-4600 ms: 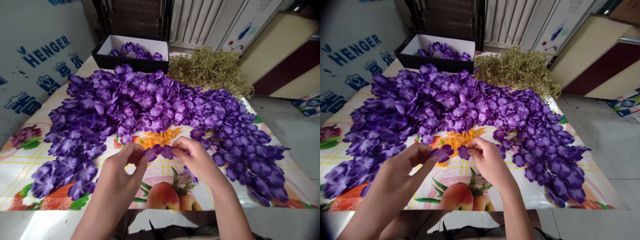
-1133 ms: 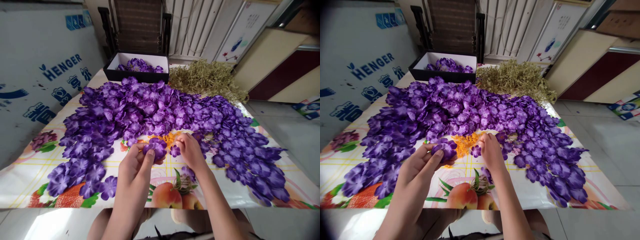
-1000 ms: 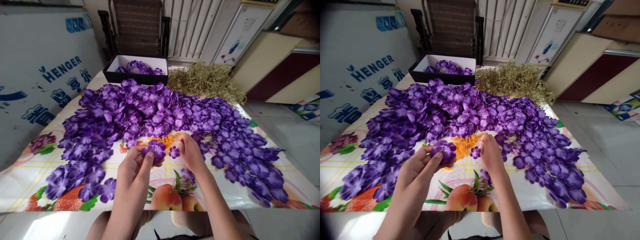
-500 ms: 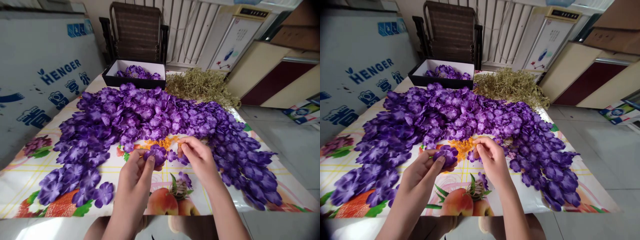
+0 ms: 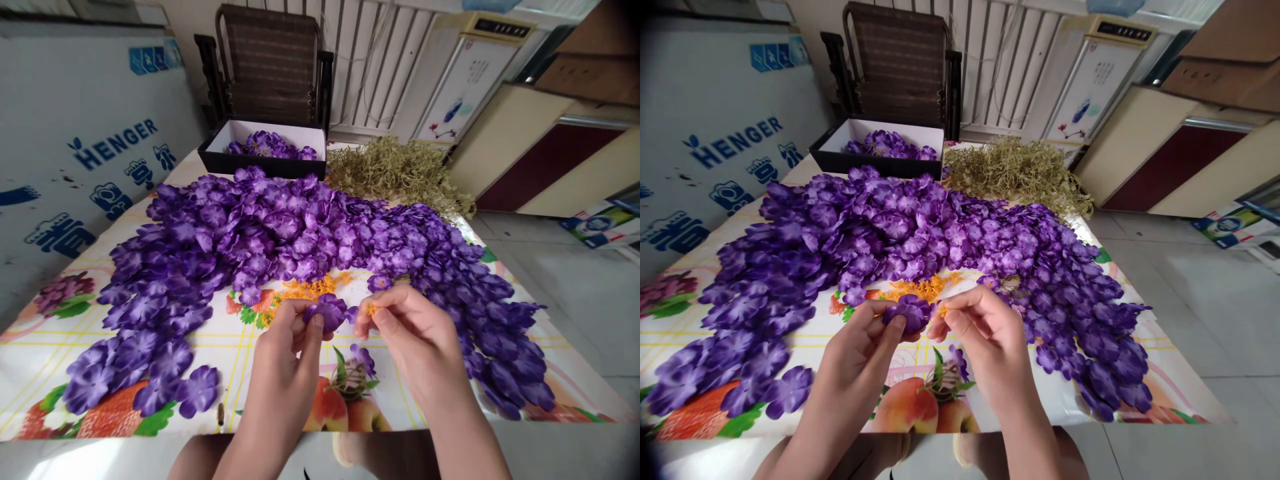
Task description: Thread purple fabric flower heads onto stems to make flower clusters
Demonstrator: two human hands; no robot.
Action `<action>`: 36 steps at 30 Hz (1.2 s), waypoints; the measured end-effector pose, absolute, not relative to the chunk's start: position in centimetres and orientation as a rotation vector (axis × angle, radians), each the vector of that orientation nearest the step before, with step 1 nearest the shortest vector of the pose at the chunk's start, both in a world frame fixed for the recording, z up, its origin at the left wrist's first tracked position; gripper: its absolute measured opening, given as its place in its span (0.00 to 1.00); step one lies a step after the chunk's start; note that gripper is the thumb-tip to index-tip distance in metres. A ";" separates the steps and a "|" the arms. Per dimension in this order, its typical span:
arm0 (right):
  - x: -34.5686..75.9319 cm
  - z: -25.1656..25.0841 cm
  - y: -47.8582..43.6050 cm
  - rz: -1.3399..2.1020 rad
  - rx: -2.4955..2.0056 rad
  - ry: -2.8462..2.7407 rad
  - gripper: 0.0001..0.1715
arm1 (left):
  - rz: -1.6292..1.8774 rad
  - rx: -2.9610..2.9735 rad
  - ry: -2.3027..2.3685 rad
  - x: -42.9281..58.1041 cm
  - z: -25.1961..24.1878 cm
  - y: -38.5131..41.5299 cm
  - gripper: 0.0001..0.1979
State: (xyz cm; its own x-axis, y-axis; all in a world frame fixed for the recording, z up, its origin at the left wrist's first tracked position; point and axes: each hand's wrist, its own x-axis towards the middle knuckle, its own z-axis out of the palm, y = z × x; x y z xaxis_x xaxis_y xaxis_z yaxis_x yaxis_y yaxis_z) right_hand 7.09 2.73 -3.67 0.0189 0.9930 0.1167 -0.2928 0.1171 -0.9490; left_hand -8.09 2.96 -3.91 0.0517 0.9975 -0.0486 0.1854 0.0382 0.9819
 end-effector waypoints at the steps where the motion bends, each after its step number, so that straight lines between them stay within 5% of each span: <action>1: 7.2 -3.6 2.7 1.258 -0.903 -1.064 0.05 | 1.040 1.348 1.308 -8.0 -3.8 2.9 0.05; 13: 7.3 -5.1 3.6 1.492 -0.979 -1.005 0.03 | 0.941 1.302 1.123 -7.1 -2.8 2.9 0.06; 36: 6.0 -4.0 3.5 1.435 -1.067 -1.091 0.04 | 0.865 1.467 1.217 -8.1 -2.9 2.9 0.04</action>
State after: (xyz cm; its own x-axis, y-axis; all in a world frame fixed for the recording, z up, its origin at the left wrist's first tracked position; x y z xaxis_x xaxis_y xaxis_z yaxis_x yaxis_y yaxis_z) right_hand 5.99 3.48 -4.03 -0.1108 0.9912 -0.0724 -0.1956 -0.0931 -0.9762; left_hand -8.12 2.86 -2.88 0.2372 0.9690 -0.0696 0.2531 0.0075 0.9674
